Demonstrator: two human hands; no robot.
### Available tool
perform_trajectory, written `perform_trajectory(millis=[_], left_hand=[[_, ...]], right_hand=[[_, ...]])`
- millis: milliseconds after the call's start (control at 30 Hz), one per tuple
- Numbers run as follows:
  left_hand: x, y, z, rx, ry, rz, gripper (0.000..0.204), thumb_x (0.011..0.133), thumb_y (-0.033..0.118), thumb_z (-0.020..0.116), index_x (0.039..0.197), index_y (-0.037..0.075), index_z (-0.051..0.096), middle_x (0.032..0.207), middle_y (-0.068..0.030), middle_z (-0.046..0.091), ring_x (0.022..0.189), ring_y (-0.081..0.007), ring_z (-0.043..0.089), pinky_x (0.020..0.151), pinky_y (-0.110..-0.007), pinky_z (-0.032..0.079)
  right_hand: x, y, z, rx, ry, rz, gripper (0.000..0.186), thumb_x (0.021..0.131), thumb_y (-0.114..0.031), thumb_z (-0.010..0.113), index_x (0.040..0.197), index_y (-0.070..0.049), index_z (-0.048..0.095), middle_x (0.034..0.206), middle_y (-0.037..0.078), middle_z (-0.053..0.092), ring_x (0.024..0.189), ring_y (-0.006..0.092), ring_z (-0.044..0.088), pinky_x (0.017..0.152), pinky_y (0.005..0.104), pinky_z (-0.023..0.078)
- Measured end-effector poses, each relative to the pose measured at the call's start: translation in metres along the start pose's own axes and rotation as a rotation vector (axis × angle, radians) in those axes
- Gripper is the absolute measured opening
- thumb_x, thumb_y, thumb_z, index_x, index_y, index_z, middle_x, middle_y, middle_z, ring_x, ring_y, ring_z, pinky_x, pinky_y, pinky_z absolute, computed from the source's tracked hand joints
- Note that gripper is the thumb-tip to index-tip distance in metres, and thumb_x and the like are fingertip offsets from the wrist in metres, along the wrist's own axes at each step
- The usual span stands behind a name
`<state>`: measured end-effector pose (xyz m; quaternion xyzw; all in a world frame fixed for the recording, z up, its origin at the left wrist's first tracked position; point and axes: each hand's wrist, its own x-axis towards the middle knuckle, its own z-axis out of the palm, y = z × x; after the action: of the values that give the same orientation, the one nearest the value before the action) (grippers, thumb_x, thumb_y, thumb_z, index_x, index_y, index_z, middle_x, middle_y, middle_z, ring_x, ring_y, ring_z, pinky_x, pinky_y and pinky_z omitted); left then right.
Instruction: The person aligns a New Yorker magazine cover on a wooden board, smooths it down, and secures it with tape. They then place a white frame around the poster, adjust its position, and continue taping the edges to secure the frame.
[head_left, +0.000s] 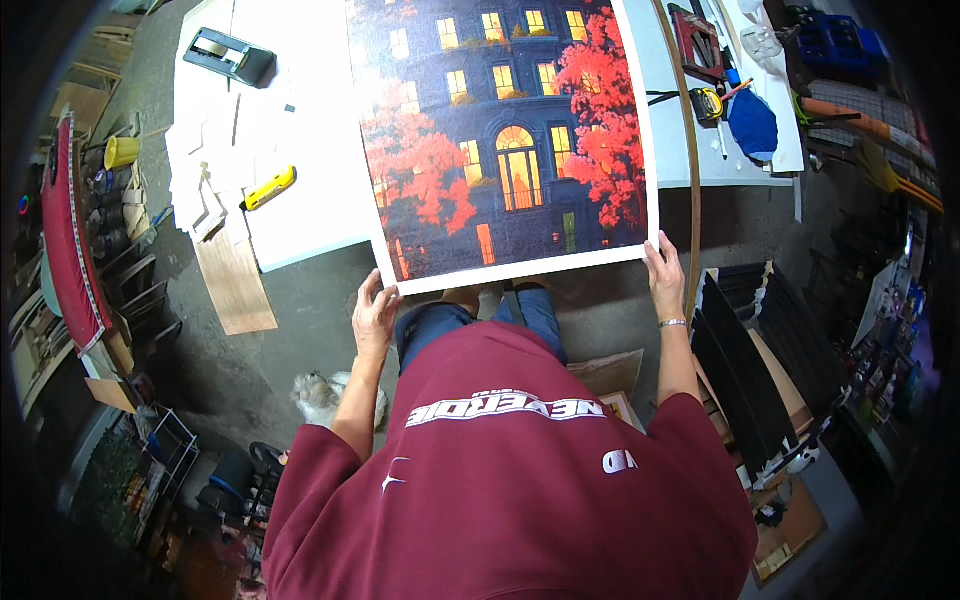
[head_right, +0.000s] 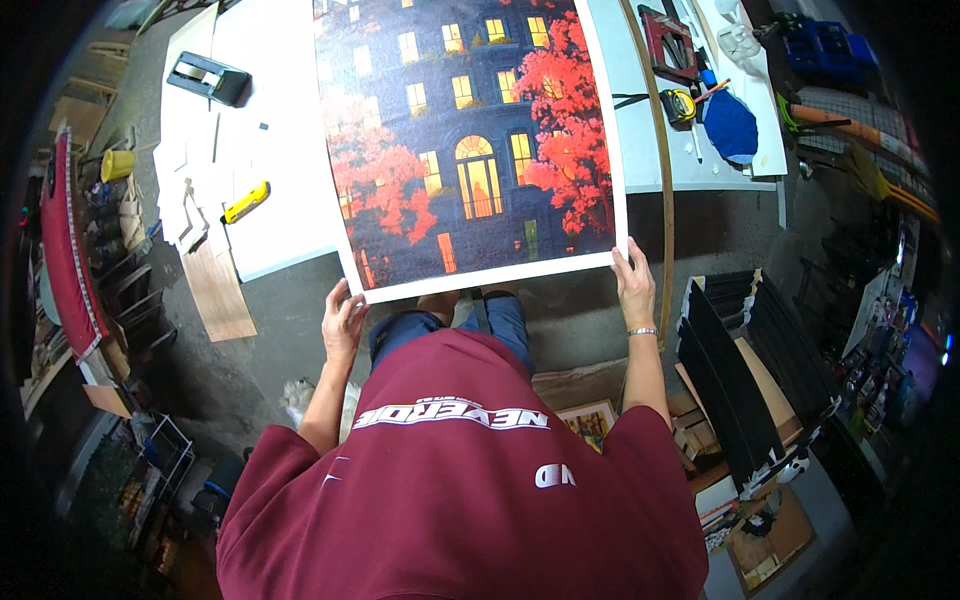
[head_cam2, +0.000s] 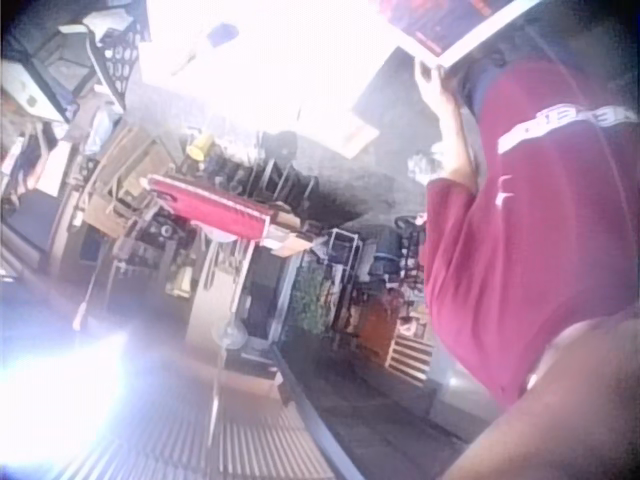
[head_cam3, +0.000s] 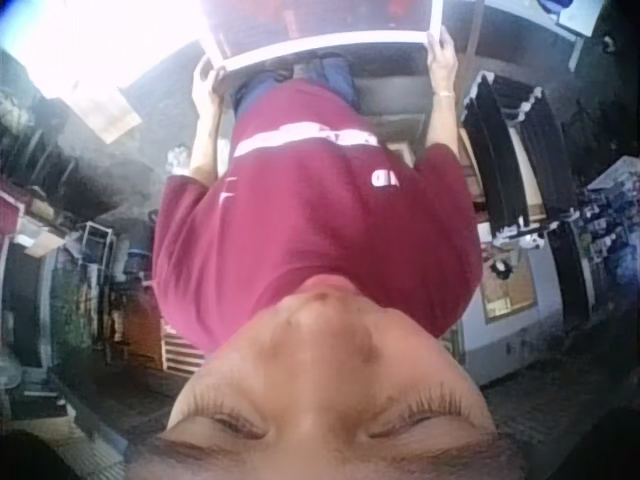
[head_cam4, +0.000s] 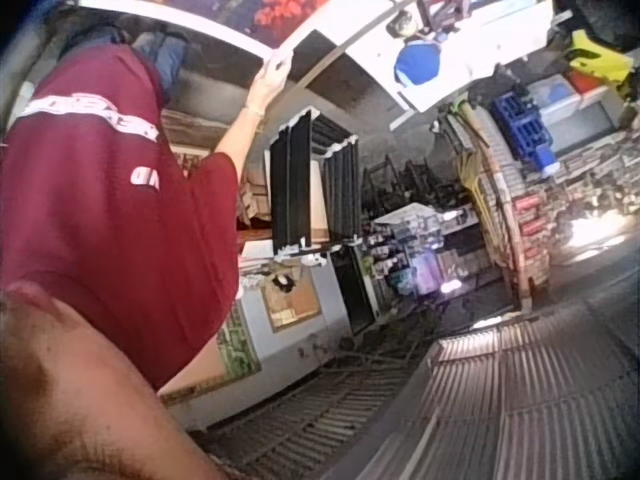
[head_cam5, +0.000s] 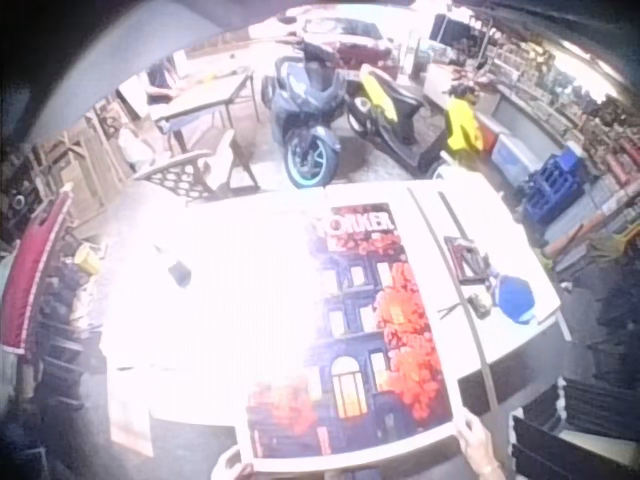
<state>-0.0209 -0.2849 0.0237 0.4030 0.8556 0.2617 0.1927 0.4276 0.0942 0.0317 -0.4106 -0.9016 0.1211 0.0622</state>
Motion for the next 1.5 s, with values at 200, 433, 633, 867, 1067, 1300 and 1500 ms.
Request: perform_trajectory(millis=[200, 433, 633, 867, 1067, 1300, 1500], left_hand=[[-0.010, 0.006, 0.012, -0.067, 0.065, -0.139, 0.027, 0.086, 0.002, 0.082, 0.111, 0.007, 0.071, 0.126, -0.0163, 0.069, 0.116, -0.0343, 0.068, 0.094, -0.042, 0.058], [-0.010, 0.023, 0.015, -0.037, 0.111, -0.153, 0.027, 0.089, 0.004, 0.080, 0.113, 0.007, 0.071, 0.122, -0.0164, 0.069, 0.110, -0.0360, 0.069, 0.085, -0.041, 0.059], [-0.013, 0.013, 0.015, 0.084, 0.124, -0.056, 0.020, 0.086, 0.003, 0.081, 0.104, 0.006, 0.075, 0.117, -0.0164, 0.071, 0.097, -0.0352, 0.074, 0.080, -0.042, 0.061], [-0.016, 0.021, 0.013, 0.106, 0.096, -0.125, 0.028, 0.084, 0.007, 0.085, 0.110, 0.006, 0.075, 0.116, -0.0175, 0.071, 0.098, -0.0355, 0.072, 0.080, -0.043, 0.060], [-0.014, 0.027, 0.014, 0.194, 0.022, -0.176, 0.036, 0.081, 0.008, 0.087, 0.114, 0.009, 0.072, 0.114, -0.0195, 0.071, 0.097, -0.0379, 0.072, 0.077, -0.045, 0.060], [-0.008, 0.047, 0.012, 0.250, -0.037, -0.274, 0.045, 0.076, 0.002, 0.088, 0.116, 0.008, 0.070, 0.117, -0.0211, 0.068, 0.101, -0.0394, 0.070, 0.078, -0.045, 0.059], [0.029, 0.103, -0.013, 0.369, -0.144, -0.390, 0.035, 0.090, 0.027, 0.082, 0.116, 0.007, 0.073, 0.121, -0.0248, 0.069, 0.103, -0.0440, 0.070, 0.085, -0.049, 0.060]], right_hand=[[-0.002, 0.004, 0.000, 0.083, -0.008, 0.048, 0.036, 0.089, -0.005, 0.079, 0.124, -0.010, 0.073, 0.143, 0.017, 0.062, 0.122, 0.0354, 0.067, 0.096, 0.0432, 0.060], [-0.003, 0.008, -0.001, 0.080, -0.029, 0.053, 0.033, 0.095, -0.003, 0.071, 0.126, -0.013, 0.073, 0.130, 0.015, 0.067, 0.109, 0.0345, 0.071, 0.088, 0.0434, 0.061], [0.003, 0.012, -0.009, 0.020, -0.086, -0.008, 0.032, 0.090, -0.001, 0.073, 0.120, -0.011, 0.076, 0.122, 0.014, 0.069, 0.103, 0.0343, 0.072, 0.087, 0.0441, 0.059], [0.007, 0.015, -0.010, 0.002, -0.195, 0.007, 0.035, 0.089, 0.002, 0.068, 0.121, -0.011, 0.075, 0.121, 0.019, 0.069, 0.098, 0.0374, 0.070, 0.081, 0.0455, 0.059], [-0.009, 0.024, -0.007, -0.069, -0.275, 0.083, 0.032, 0.100, -0.021, 0.071, 0.128, -0.005, 0.071, 0.117, 0.020, 0.071, 0.098, 0.0367, 0.069, 0.084, 0.0435, 0.057], [0.027, -0.013, -0.021, 0.561, -0.392, 0.908, 0.074, 0.104, -0.034, 0.066, 0.156, 0.012, 0.040, 0.137, 0.018, 0.063, 0.122, 0.0196, 0.061, 0.102, 0.0313, 0.048], [0.013, 0.000, -0.027, 0.395, -0.497, 0.758, 0.046, 0.104, -0.019, 0.066, 0.145, -0.001, 0.057, 0.124, 0.027, 0.067, 0.114, 0.0393, 0.066, 0.098, 0.0432, 0.052]])
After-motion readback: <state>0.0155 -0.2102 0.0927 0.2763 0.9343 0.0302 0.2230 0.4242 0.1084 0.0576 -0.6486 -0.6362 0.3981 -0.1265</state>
